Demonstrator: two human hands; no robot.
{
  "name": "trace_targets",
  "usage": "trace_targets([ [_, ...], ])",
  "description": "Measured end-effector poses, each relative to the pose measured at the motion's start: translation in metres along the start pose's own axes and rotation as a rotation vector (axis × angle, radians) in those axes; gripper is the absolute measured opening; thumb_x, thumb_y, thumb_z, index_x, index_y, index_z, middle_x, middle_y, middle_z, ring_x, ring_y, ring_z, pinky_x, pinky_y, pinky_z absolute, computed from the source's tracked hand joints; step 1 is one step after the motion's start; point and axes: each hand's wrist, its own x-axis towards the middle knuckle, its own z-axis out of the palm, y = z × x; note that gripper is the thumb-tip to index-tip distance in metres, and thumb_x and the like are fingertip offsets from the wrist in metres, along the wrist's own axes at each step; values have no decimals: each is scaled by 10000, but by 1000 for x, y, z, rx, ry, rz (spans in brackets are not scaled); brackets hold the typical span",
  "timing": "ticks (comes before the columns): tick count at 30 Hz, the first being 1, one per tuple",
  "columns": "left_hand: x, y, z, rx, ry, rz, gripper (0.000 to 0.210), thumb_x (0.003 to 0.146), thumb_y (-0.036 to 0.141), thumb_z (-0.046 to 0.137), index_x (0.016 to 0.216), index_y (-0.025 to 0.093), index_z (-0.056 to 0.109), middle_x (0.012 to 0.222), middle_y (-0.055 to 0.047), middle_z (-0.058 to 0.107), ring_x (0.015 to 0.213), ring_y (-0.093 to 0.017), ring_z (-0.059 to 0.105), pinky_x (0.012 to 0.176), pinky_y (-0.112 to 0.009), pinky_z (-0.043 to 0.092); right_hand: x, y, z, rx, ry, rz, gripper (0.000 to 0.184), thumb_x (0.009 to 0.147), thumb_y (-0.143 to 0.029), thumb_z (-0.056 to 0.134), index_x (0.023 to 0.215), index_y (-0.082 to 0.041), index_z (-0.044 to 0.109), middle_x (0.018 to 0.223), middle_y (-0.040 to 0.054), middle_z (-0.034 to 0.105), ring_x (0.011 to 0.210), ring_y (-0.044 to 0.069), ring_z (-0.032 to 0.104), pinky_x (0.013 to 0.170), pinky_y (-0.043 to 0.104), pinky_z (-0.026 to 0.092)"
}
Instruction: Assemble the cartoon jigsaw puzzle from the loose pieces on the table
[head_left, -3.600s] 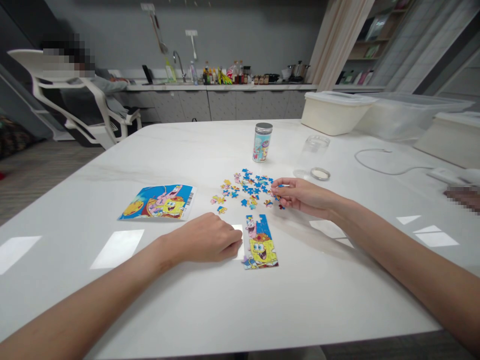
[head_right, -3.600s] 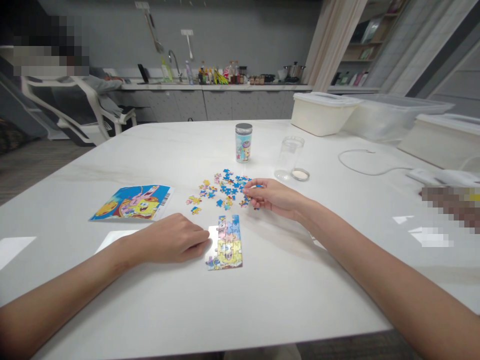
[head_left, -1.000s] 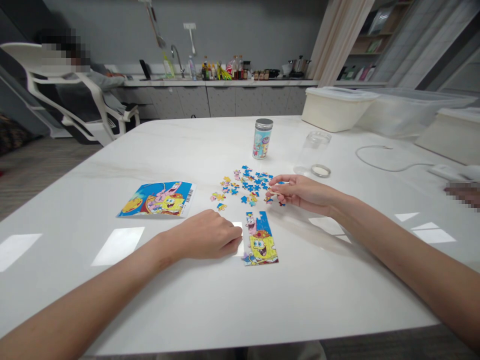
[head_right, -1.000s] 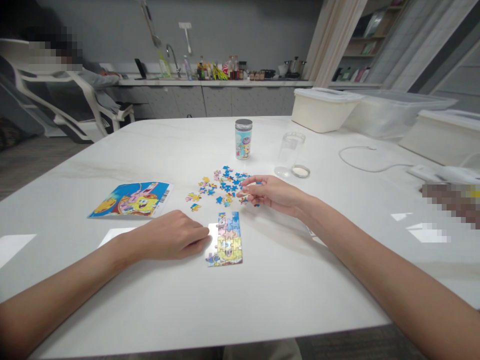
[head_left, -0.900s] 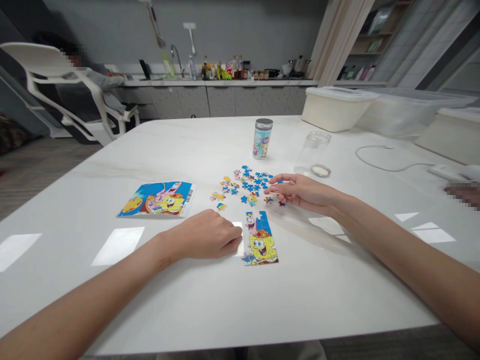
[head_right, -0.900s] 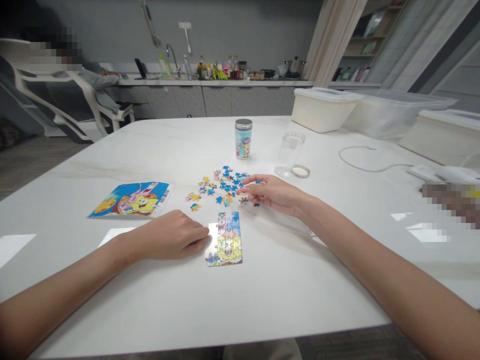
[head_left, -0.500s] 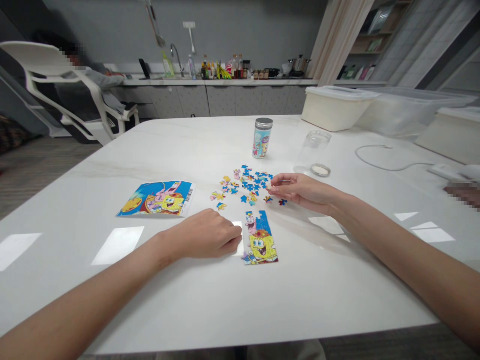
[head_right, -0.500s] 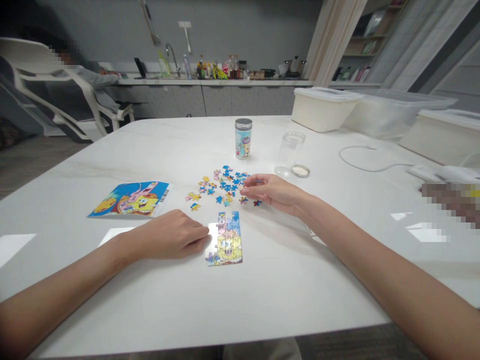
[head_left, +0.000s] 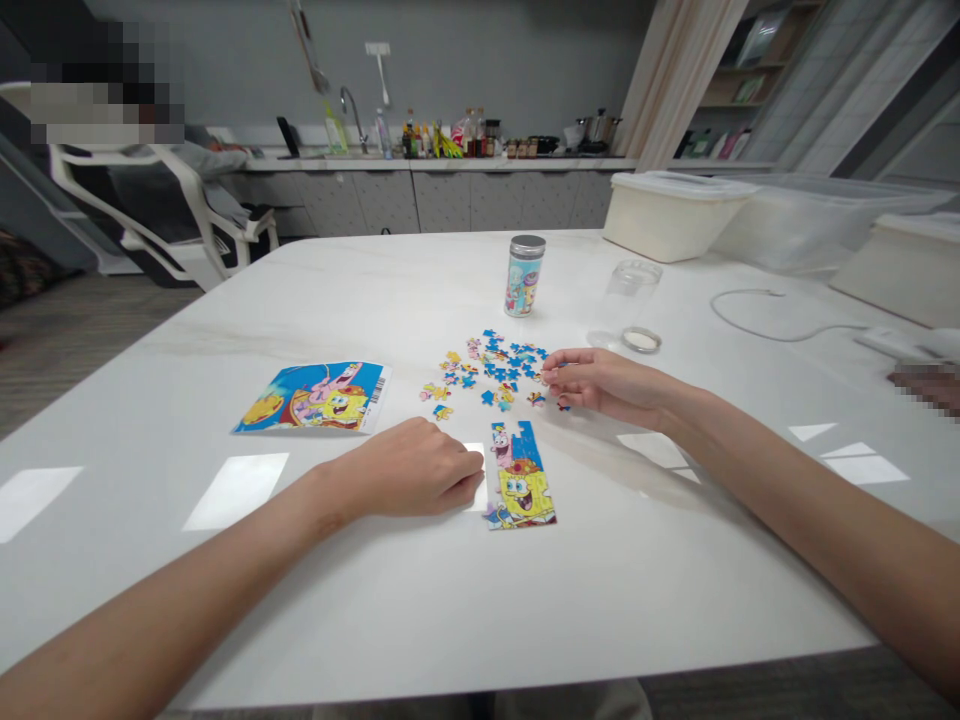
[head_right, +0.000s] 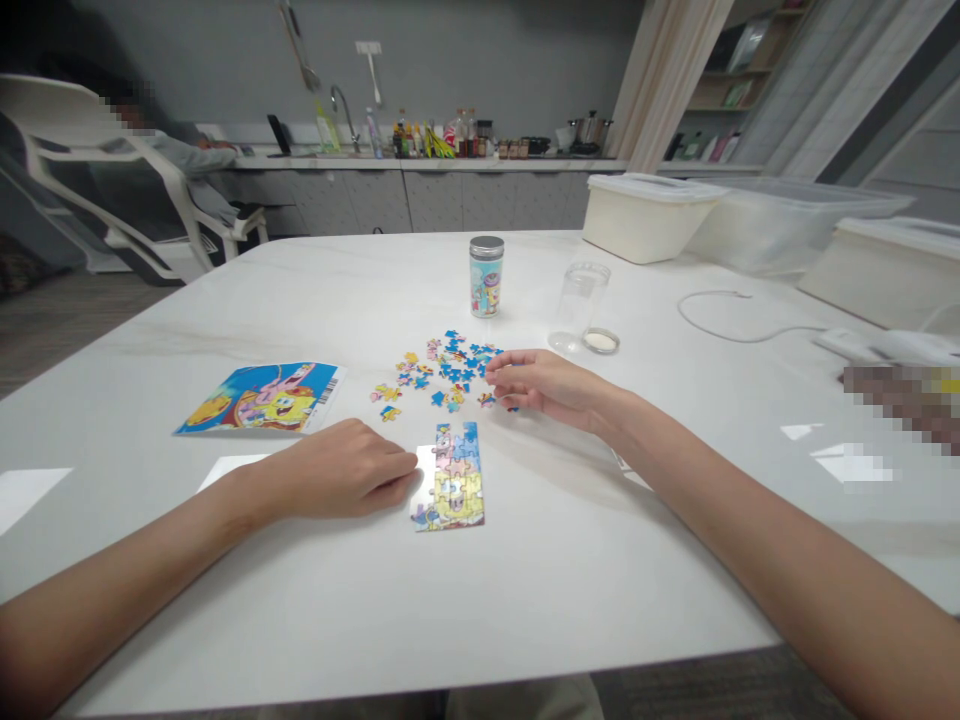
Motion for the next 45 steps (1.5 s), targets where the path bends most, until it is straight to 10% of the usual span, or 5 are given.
trace_targets([
  [8, 0, 1, -1, 8, -10, 7, 304, 907, 206, 395, 627, 174, 511, 518, 11, 579, 407, -93, 432, 452, -303, 180, 3, 3, -2, -128, 31, -49, 166, 693, -169, 748, 811, -184, 632, 723, 29, 621, 707, 142, 612, 627, 260, 506],
  [24, 0, 0, -2, -45, -10, -18, 315, 899, 197, 379, 606, 175, 492, 492, 19, 549, 391, -80, 361, 459, -291, 180, 2, 8, -5, -1162, 255, -606, 143, 770, -114, 574, 783, -212, 678, 827, 7, 713, 824, 181, 638, 722, 309, 462],
  [45, -3, -1, 2, -47, 39, -2, 305, 896, 169, 377, 607, 179, 471, 493, 30, 516, 406, -84, 386, 461, -290, 188, 6, 2, -28, -1542, 592, -490, 186, 797, -90, 559, 880, -199, 684, 889, 39, 727, 831, 209, 644, 700, 274, 413],
])
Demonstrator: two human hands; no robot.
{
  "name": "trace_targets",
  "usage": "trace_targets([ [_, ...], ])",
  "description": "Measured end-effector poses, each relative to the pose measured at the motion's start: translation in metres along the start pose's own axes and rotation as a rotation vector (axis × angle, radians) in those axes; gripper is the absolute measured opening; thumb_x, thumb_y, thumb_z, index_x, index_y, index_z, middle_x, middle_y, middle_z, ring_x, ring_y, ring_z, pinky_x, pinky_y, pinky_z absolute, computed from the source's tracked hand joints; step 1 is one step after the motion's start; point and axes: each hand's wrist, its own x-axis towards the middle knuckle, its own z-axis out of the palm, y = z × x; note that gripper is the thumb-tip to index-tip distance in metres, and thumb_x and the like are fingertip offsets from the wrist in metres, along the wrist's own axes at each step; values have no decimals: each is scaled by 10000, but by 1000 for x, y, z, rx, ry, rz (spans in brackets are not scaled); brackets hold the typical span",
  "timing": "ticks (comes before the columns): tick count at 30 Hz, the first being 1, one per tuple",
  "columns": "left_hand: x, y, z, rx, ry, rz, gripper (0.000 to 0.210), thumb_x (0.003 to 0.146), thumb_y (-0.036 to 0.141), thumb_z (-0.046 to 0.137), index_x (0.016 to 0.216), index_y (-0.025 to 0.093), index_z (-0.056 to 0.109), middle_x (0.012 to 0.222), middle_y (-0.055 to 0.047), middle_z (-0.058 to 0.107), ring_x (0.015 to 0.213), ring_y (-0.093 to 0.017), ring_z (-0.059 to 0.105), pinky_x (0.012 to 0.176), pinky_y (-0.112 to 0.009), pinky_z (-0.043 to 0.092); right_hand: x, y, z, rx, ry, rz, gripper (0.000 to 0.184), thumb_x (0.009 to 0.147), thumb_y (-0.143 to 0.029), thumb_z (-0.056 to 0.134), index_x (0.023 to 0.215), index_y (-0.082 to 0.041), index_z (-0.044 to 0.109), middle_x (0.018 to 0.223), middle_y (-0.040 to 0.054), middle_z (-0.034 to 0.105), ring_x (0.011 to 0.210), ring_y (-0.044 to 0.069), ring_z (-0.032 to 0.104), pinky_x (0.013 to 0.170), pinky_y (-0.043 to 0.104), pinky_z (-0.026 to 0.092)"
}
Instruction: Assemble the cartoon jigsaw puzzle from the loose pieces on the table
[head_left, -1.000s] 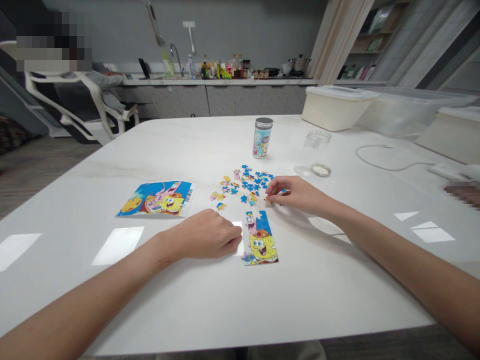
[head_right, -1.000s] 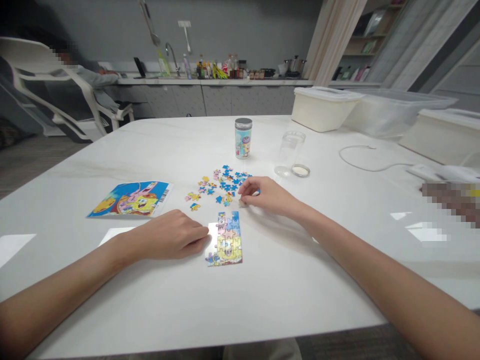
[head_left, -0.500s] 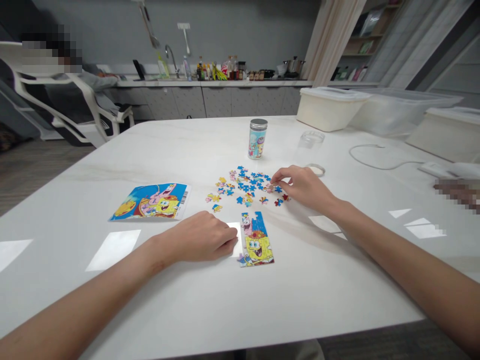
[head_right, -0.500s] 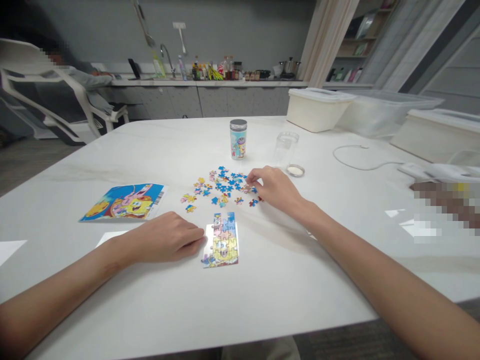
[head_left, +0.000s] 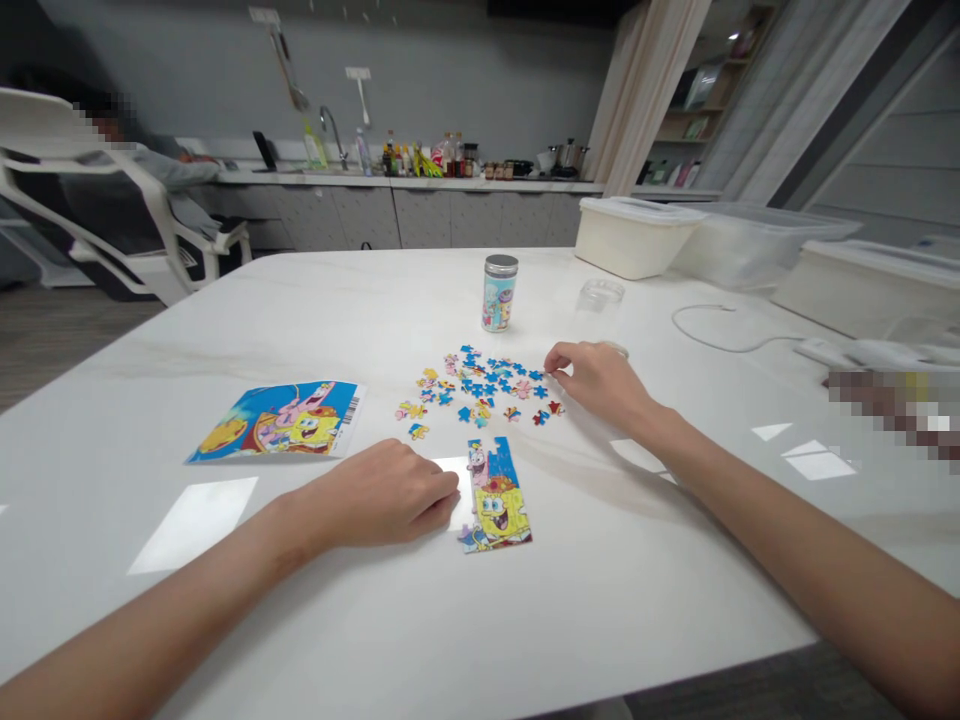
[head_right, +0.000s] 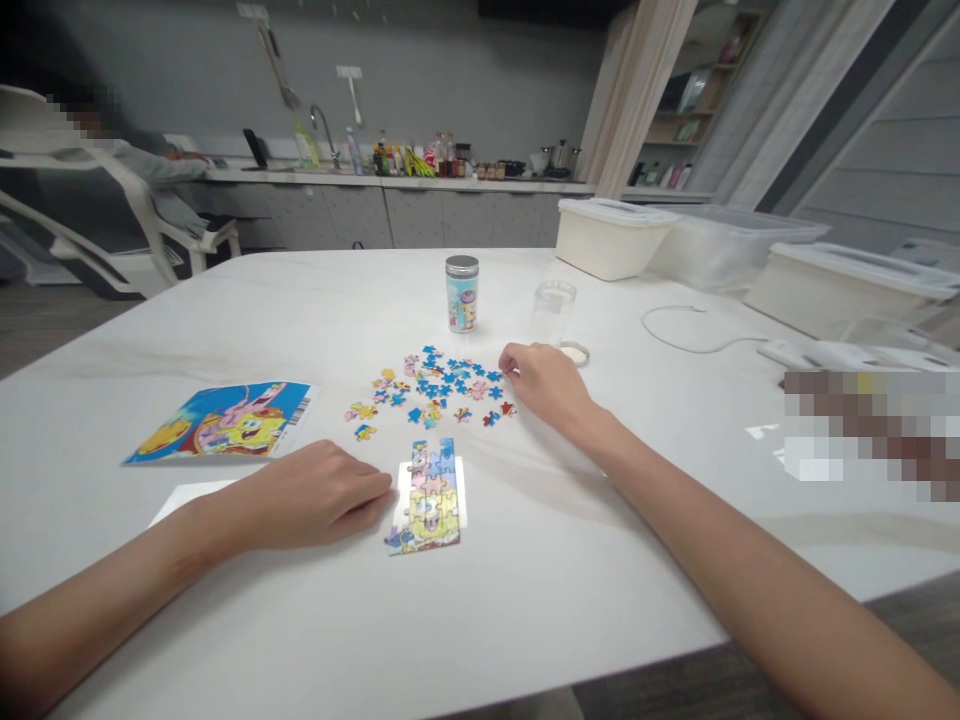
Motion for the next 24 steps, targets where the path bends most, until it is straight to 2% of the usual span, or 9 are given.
trace_targets([
  [9, 1, 0, 0, 16, 15, -1, 337, 916, 190, 374, 597, 179, 481, 478, 30, 508, 392, -82, 415, 452, -301, 208, 0, 5, 3, -62, -70, 3, 202, 799, -97, 543, 893, -204, 686, 921, 47, 722, 867, 211, 639, 692, 267, 404],
  [17, 0, 0, 0, -6, 34, -7, 339, 918, 195, 379, 592, 184, 472, 473, 46, 481, 384, -80, 361, 441, -310, 220, 0, 3, -5, -64, -88, 50, 285, 759, -28, 489, 865, -196, 693, 878, 37, 732, 833, 209, 648, 655, 264, 404],
  [24, 1, 1, -2, 13, 6, -10, 313, 910, 191, 385, 611, 183, 478, 493, 39, 511, 402, -85, 395, 450, -305, 213, -1, 2, -4, -26, -101, 0, 280, 754, -19, 489, 871, -190, 677, 867, 40, 720, 830, 199, 641, 664, 255, 406],
])
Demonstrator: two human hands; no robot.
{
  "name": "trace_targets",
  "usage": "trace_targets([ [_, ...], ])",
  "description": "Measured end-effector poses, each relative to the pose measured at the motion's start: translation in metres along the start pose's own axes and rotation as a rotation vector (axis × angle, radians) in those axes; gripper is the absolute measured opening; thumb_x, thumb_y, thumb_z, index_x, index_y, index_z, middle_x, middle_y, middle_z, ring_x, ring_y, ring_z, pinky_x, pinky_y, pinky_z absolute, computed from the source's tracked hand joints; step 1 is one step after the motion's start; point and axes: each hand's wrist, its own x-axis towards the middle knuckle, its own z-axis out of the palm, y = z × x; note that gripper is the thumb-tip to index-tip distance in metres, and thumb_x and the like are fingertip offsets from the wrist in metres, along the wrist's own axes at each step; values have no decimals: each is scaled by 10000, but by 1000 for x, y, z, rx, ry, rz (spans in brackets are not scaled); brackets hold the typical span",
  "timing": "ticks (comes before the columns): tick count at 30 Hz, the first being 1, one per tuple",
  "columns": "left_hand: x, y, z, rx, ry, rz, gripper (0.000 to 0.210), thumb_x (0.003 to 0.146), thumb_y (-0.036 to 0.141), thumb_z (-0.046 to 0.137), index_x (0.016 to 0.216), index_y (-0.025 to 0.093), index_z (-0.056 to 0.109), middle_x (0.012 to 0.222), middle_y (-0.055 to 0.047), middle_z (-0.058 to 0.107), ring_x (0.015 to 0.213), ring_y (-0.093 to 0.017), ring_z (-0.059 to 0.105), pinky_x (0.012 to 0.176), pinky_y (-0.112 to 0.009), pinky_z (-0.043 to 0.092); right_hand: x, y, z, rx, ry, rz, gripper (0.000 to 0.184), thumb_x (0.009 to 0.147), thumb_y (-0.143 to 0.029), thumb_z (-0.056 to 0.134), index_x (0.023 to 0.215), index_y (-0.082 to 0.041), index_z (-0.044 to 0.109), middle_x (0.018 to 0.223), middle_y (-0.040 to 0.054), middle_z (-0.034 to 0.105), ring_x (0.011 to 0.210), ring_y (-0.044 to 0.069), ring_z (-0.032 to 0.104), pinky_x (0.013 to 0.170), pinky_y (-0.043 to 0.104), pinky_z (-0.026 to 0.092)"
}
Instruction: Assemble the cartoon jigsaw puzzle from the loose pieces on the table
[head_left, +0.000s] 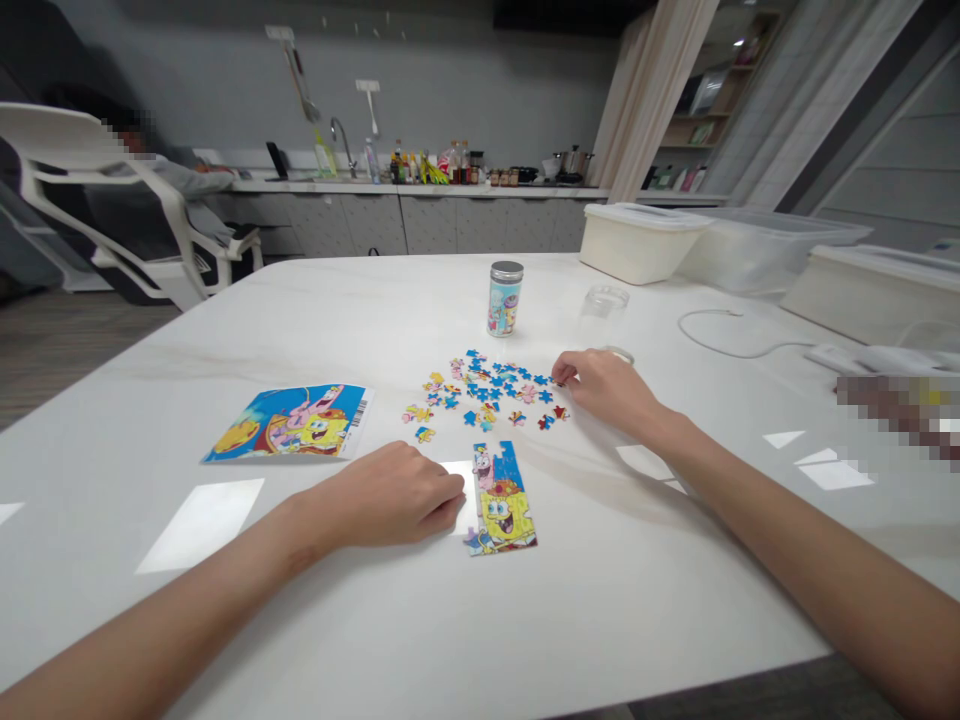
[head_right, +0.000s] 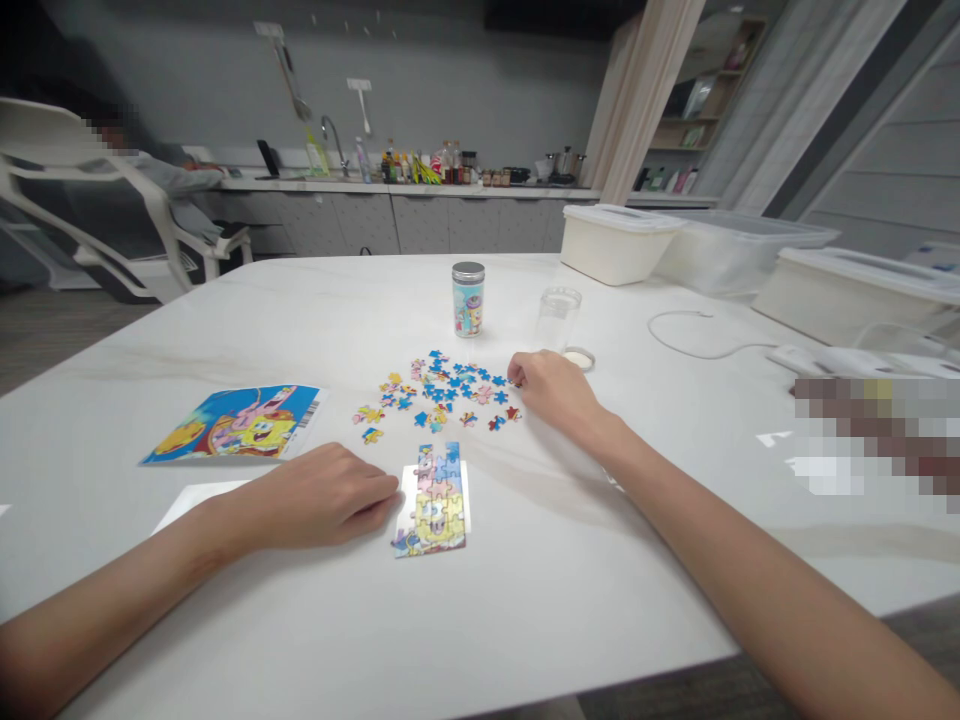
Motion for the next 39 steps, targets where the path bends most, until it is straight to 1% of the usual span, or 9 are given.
trace_targets([
  [6, -1, 0, 1, 19, -25, 3, 299, 903, 183, 390, 620, 182, 487, 505, 30, 532, 416, -92, 430, 459, -296, 217, 1, 0, 1, 9, 22, -47, 265, 755, -49, 490, 901, -176, 671, 942, 56, 705, 831, 191, 628, 693, 263, 405],
  [11, -1, 0, 0, 10, -33, -7, 297, 898, 179, 388, 616, 182, 478, 500, 28, 530, 414, -93, 417, 464, -282, 205, 0, -1, -13, -49, -171, -7, 172, 726, -135, 518, 770, -211, 666, 795, 25, 708, 724, 195, 622, 608, 268, 371],
  [14, -1, 0, 0, 3, -25, -2, 292, 894, 177, 389, 616, 181, 475, 495, 29, 524, 411, -91, 411, 466, -285, 201, -3, -2, -19, -24, -313, -82, 78, 748, -210, 543, 748, -221, 620, 756, 17, 690, 676, 181, 604, 539, 258, 335],
  [16, 0, 0, -1, 4, -21, 1, 297, 897, 176, 383, 612, 181, 470, 494, 28, 523, 408, -89, 412, 465, -287, 202, -5, -3, -21, 12, -357, -132, 38, 755, -238, 550, 747, -221, 583, 741, 14, 678, 650, 170, 587, 511, 254, 319],
  [21, 1, 2, -1, 12, -12, -27, 300, 929, 220, 342, 653, 188, 455, 464, 30, 501, 368, -97, 405, 440, -286, 201, -7, -5, -20, 63, -350, -157, 55, 742, -184, 534, 772, -218, 566, 759, 16, 674, 664, 165, 582, 521, 251, 332],
  [25, 0, 3, -2, 8, -6, -63, 204, 941, 256, 347, 984, 168, 525, 475, 48, 524, 360, -119, 428, 419, -274, 251, -6, -4, -17, 42, -302, -185, 99, 751, -168, 526, 825, -215, 575, 783, 24, 670, 676, 169, 581, 531, 255, 331],
  [29, 0, 3, -2, 22, -16, -50, 342, 939, 247, 371, 1258, 167, 466, 552, 28, 609, 393, -124, 487, 423, -261, 278, -6, -6, -14, 59, -208, -274, 166, 759, -124, 515, 895, -203, 566, 865, 36, 652, 740, 172, 577, 589, 262, 358],
  [32, 0, 2, -1, 24, -25, -35, 363, 933, 244, 386, 1274, 174, 485, 560, 16, 627, 395, -124, 496, 426, -256, 288, -8, -13, -13, 119, -150, -362, 147, 805, -118, 494, 911, -196, 561, 897, 45, 627, 752, 167, 563, 635, 273, 387],
  [39, 1, 2, -2, -5, -18, -13, 301, 940, 241, 363, 1176, 185, 541, 513, 32, 585, 375, -119, 461, 423, -261, 312, -17, -35, -11, 301, -212, -650, 146, 868, -114, 474, 938, -198, 570, 945, 56, 601, 822, 170, 560, 725, 304, 443],
])
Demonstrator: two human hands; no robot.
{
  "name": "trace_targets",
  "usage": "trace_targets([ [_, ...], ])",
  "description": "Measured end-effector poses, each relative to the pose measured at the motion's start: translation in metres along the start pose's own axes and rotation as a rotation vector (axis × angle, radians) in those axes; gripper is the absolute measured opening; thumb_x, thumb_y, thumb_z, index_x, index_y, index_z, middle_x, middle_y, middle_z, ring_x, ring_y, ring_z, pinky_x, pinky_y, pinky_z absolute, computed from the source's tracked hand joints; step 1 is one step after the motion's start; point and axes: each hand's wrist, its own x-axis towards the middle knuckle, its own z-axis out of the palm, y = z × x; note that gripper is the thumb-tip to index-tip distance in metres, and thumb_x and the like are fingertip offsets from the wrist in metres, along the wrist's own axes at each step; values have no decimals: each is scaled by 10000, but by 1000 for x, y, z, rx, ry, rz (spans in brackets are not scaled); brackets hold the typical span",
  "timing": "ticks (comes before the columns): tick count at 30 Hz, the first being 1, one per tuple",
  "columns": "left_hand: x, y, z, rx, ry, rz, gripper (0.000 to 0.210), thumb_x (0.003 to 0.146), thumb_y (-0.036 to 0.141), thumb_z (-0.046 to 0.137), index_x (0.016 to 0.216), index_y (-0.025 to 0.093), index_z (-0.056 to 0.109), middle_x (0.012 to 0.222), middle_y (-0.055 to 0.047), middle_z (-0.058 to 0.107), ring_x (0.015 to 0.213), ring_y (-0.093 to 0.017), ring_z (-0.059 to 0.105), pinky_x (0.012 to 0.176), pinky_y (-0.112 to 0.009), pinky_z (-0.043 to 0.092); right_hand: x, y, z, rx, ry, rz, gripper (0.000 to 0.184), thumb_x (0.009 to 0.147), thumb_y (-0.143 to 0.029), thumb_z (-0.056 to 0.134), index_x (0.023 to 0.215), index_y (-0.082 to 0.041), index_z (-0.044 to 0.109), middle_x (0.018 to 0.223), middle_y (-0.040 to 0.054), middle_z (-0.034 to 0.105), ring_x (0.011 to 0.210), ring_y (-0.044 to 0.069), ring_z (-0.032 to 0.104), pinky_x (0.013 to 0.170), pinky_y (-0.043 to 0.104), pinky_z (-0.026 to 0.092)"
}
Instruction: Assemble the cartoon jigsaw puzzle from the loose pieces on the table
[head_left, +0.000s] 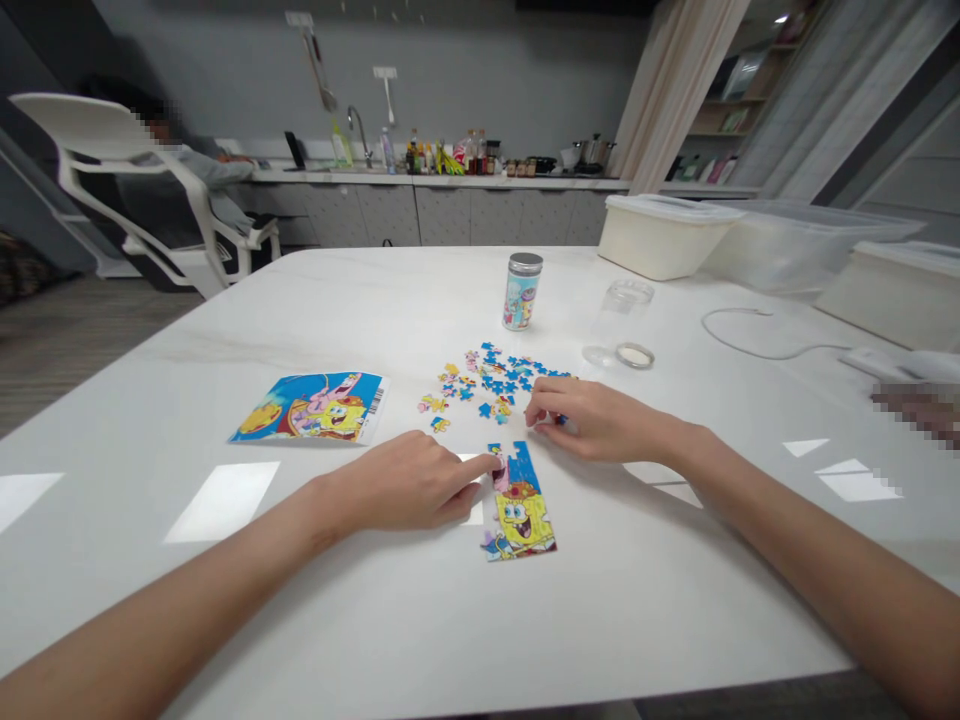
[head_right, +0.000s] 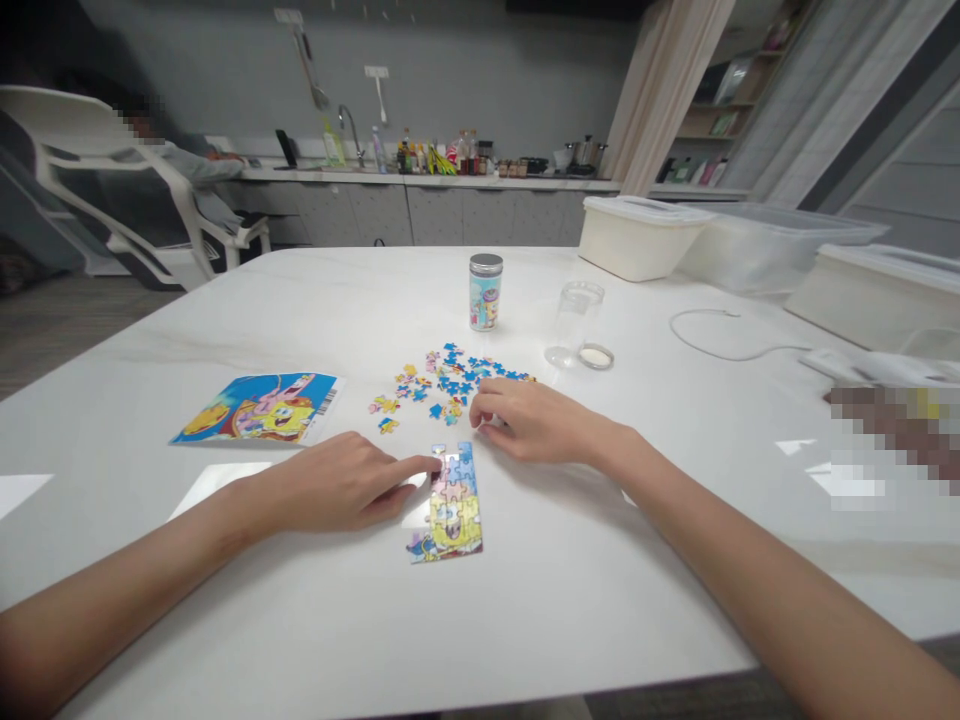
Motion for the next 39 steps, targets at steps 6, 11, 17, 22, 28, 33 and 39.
trace_targets([
  [6, 0, 2, 0, 40, -32, -65, 365, 923, 267, 387, 1263, 157, 463, 545, 19, 609, 401, -146, 498, 428, -276, 308, 0, -6, 4, 34, -44, -73, 130, 879, -150, 493, 958, -195, 585, 940, 55, 595, 837, 166, 554, 719, 298, 443],
  [11, 0, 3, 2, 58, -59, -88, 350, 925, 277, 386, 1247, 174, 478, 590, 5, 648, 433, -151, 538, 439, -275, 302, -1, -6, 4, 38, -84, -72, 103, 892, -197, 503, 959, -188, 580, 913, 47, 588, 795, 154, 543, 695, 287, 431],
  [17, -1, 3, 3, 66, -40, -77, 316, 916, 277, 402, 1205, 184, 489, 576, 14, 639, 429, -143, 538, 436, -275, 286, -1, -8, 3, 43, -76, -83, 116, 878, -175, 515, 979, -188, 570, 902, 43, 592, 792, 148, 537, 705, 281, 424],
  [22, 0, 4, 1, 78, -60, -83, 295, 916, 270, 397, 1176, 183, 506, 564, 14, 628, 430, -146, 532, 440, -276, 287, -1, -10, 3, 46, -88, -92, 94, 879, -181, 515, 950, -183, 577, 903, 45, 590, 778, 145, 535, 689, 275, 421],
  [28, 1, 4, -2, 64, -88, -97, 310, 933, 290, 378, 1205, 192, 489, 558, 18, 616, 439, -146, 530, 448, -273, 290, 1, -5, 6, 37, -62, -68, 118, 895, -157, 480, 965, -189, 569, 921, 50, 615, 793, 156, 556, 697, 291, 432],
  [33, 0, 5, -3, 42, -110, -108, 323, 936, 288, 368, 1225, 190, 472, 589, 7, 634, 447, -142, 530, 460, -269, 303, 2, -4, 6, -43, -16, 39, 124, 927, -174, 454, 949, -190, 575, 925, 48, 632, 821, 165, 575, 722, 303, 437],
  [39, 4, 6, -1, 111, -90, -290, 356, 923, 309, 348, 1207, 148, 490, 550, -12, 619, 462, -166, 553, 453, -273, 295, 1, -3, 7, -111, 58, 130, 110, 916, -172, 468, 952, -202, 568, 945, 37, 624, 812, 163, 576, 672, 286, 416],
])
